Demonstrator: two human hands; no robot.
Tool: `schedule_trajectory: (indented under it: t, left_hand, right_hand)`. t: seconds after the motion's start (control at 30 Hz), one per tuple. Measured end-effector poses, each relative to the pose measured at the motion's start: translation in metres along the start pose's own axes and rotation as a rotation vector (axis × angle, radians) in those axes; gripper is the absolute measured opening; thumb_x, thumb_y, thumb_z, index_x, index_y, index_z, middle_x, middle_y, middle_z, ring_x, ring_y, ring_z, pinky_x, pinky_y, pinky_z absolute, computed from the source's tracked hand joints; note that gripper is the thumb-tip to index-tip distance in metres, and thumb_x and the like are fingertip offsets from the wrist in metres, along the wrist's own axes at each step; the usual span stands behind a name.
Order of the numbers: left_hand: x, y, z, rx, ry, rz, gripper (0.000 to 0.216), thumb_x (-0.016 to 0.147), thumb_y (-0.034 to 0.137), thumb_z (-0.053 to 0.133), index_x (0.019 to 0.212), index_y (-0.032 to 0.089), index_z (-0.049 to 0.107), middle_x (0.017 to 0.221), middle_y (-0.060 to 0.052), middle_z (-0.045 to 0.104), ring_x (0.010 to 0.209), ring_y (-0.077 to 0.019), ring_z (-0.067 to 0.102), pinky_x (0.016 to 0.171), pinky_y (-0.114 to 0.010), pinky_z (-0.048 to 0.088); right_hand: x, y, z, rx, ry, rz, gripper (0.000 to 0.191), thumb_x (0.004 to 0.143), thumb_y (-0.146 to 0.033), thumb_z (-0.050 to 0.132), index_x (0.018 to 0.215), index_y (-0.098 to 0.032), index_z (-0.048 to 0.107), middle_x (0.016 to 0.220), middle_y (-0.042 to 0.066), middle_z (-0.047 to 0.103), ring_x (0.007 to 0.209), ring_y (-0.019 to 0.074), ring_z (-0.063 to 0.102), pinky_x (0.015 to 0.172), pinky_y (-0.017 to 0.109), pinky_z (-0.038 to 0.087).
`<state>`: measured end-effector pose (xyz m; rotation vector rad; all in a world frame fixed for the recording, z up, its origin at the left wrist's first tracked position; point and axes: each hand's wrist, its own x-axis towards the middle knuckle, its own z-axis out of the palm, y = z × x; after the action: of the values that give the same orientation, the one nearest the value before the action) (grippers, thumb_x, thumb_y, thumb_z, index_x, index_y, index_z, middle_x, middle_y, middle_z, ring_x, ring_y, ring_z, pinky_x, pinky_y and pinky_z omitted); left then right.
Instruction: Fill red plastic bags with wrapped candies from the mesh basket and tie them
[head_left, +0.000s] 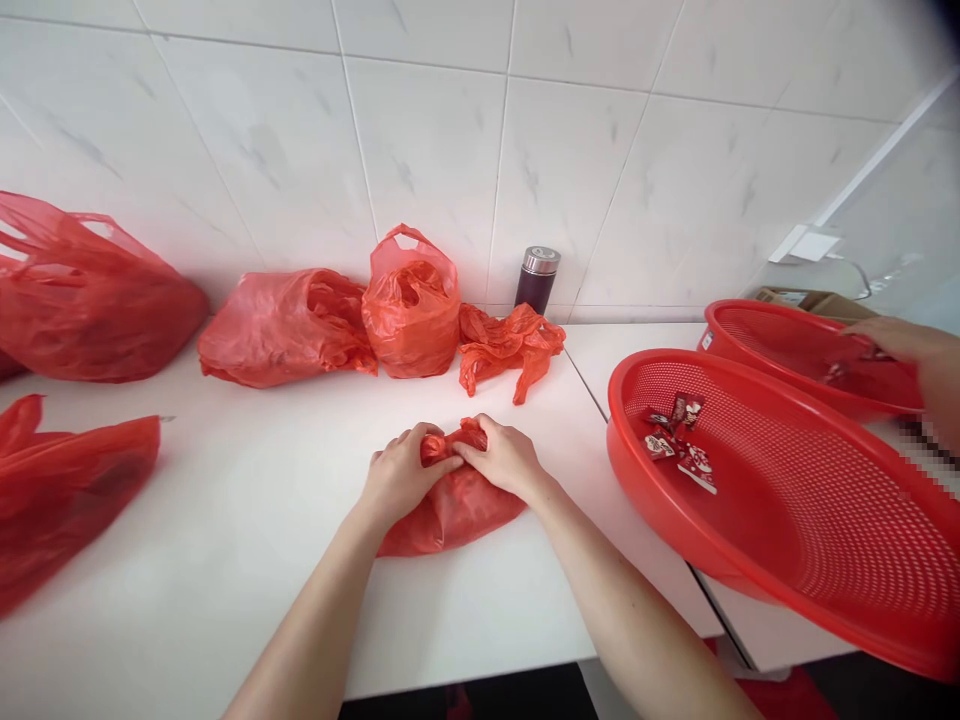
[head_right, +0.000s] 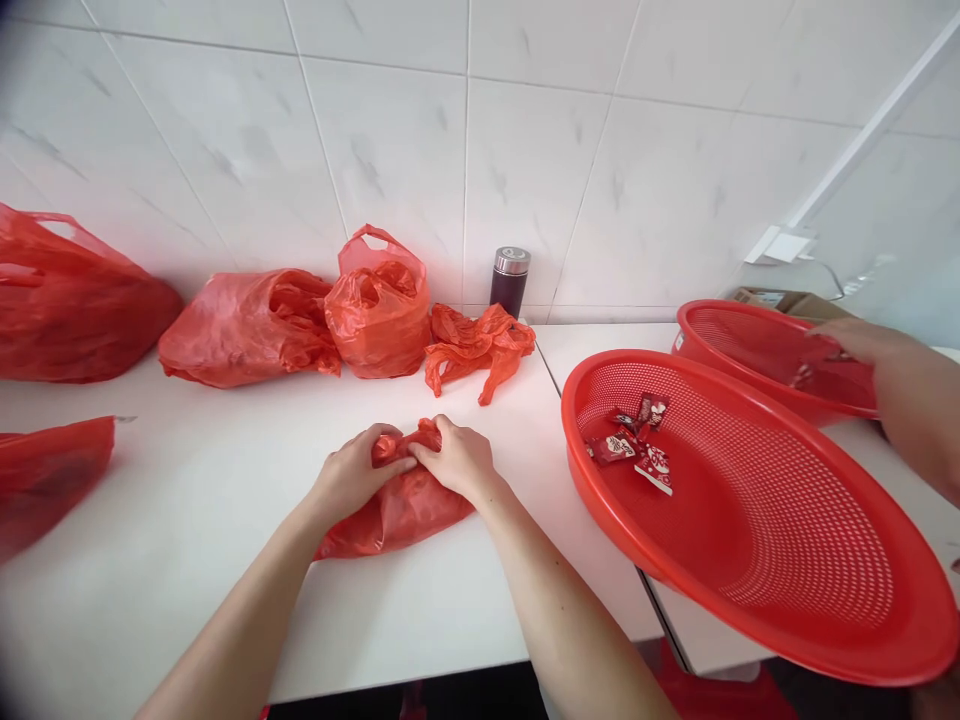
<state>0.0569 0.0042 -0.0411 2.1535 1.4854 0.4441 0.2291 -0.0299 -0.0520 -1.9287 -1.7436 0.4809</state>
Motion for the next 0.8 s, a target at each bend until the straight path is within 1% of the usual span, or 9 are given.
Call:
schedule_trajectory:
  t: [0.07, 0.2, 0.3, 0.4, 0.47, 0.53, 0.6, 0.7, 0.8]
  left_hand:
    - [0.002, -0.001, 0.000, -0.039, -0.031, -0.003, 0.038, 0.075, 0.048, 0.065, 0.107, 0.030, 0.059, 0.107, -0.003, 0.068, 0.099, -0.0258, 0.062, 0.084, -0.035, 0.044]
    - [0.005, -0.004, -0.004, -0.137, -0.059, -0.040, 0.038, 0.071, 0.046, 0.068, 0.105, 0.029, 0.061, 0.101, -0.003, 0.070, 0.095, -0.0270, 0.064, 0.082, -0.038, 0.047]
    - [0.004, -0.007, -0.011, -0.313, -0.098, -0.030, 0.044, 0.074, 0.053, 0.063, 0.110, 0.027, 0.064, 0.106, -0.004, 0.071, 0.098, -0.0248, 0.065, 0.084, -0.034, 0.050]
    - [0.005, -0.013, -0.018, -0.483, -0.092, -0.042, 0.055, 0.087, 0.061, 0.039, 0.117, 0.022, 0.064, 0.109, -0.006, 0.071, 0.099, -0.0221, 0.066, 0.085, -0.031, 0.051]
    - [0.008, -0.019, -0.020, -0.514, -0.027, -0.081, 0.061, 0.090, 0.061, 0.028, 0.116, 0.021, 0.066, 0.106, -0.007, 0.072, 0.098, -0.0219, 0.066, 0.085, -0.031, 0.051]
    - [0.013, -0.026, -0.020, -0.511, 0.066, -0.126, 0.060, 0.090, 0.061, 0.028, 0.107, 0.021, 0.069, 0.102, -0.006, 0.072, 0.097, -0.0228, 0.065, 0.087, -0.032, 0.049]
    - [0.018, -0.033, -0.019, -0.483, 0.170, -0.186, 0.058, 0.088, 0.062, 0.033, 0.093, 0.019, 0.071, 0.090, -0.007, 0.072, 0.093, -0.0251, 0.065, 0.086, -0.034, 0.048]
    - [0.022, -0.042, -0.020, -0.434, 0.311, -0.288, 0.057, 0.084, 0.064, 0.038, 0.070, 0.016, 0.065, 0.063, -0.008, 0.064, 0.078, -0.0286, 0.063, 0.075, -0.038, 0.048]
    - [0.019, -0.046, -0.026, -0.442, 0.395, -0.292, 0.055, 0.085, 0.063, 0.036, 0.068, 0.017, 0.062, 0.061, -0.007, 0.063, 0.072, -0.0268, 0.063, 0.067, -0.036, 0.049]
  right_hand:
    - [0.002, 0.000, 0.001, -0.026, -0.020, 0.014, 0.023, 0.082, -0.045, 0.060, 0.092, -0.026, 0.053, 0.086, -0.001, 0.069, 0.078, 0.0192, 0.064, 0.064, 0.026, 0.038]
    - [0.004, 0.003, 0.000, 0.037, -0.012, 0.042, 0.021, 0.079, -0.040, 0.064, 0.092, -0.026, 0.055, 0.087, -0.001, 0.069, 0.080, 0.0192, 0.063, 0.068, 0.027, 0.039]
    - [0.005, 0.007, -0.002, 0.378, 0.056, 0.034, 0.026, 0.079, -0.049, 0.062, 0.084, -0.024, 0.058, 0.083, -0.001, 0.066, 0.081, 0.0178, 0.061, 0.072, 0.027, 0.042]
    - [0.009, 0.012, -0.002, 0.730, 0.199, 0.063, 0.037, 0.083, -0.055, 0.054, 0.068, -0.021, 0.051, 0.068, -0.003, 0.057, 0.070, 0.0149, 0.056, 0.067, 0.026, 0.042]
    - [0.013, 0.014, -0.002, 0.821, 0.282, 0.099, 0.039, 0.084, -0.056, 0.050, 0.066, -0.022, 0.046, 0.064, -0.004, 0.051, 0.063, 0.0131, 0.051, 0.062, 0.025, 0.041]
    - [0.017, 0.016, -0.002, 0.884, 0.346, 0.141, 0.039, 0.086, -0.057, 0.044, 0.070, -0.023, 0.042, 0.062, -0.005, 0.046, 0.057, 0.0117, 0.046, 0.057, 0.024, 0.040]
    - [0.020, 0.017, -0.004, 0.961, 0.425, 0.190, 0.037, 0.088, -0.058, 0.040, 0.072, -0.023, 0.038, 0.060, -0.006, 0.041, 0.052, 0.0104, 0.042, 0.051, 0.023, 0.038]
    - [0.023, 0.019, -0.008, 1.056, 0.530, 0.231, 0.037, 0.088, -0.057, 0.039, 0.073, -0.024, 0.035, 0.060, -0.007, 0.036, 0.048, 0.0090, 0.037, 0.049, 0.022, 0.035]
    - [0.024, 0.025, -0.016, 1.132, 0.598, 0.236, 0.039, 0.087, -0.059, 0.042, 0.071, -0.023, 0.035, 0.059, -0.007, 0.034, 0.048, 0.0085, 0.034, 0.047, 0.022, 0.032]
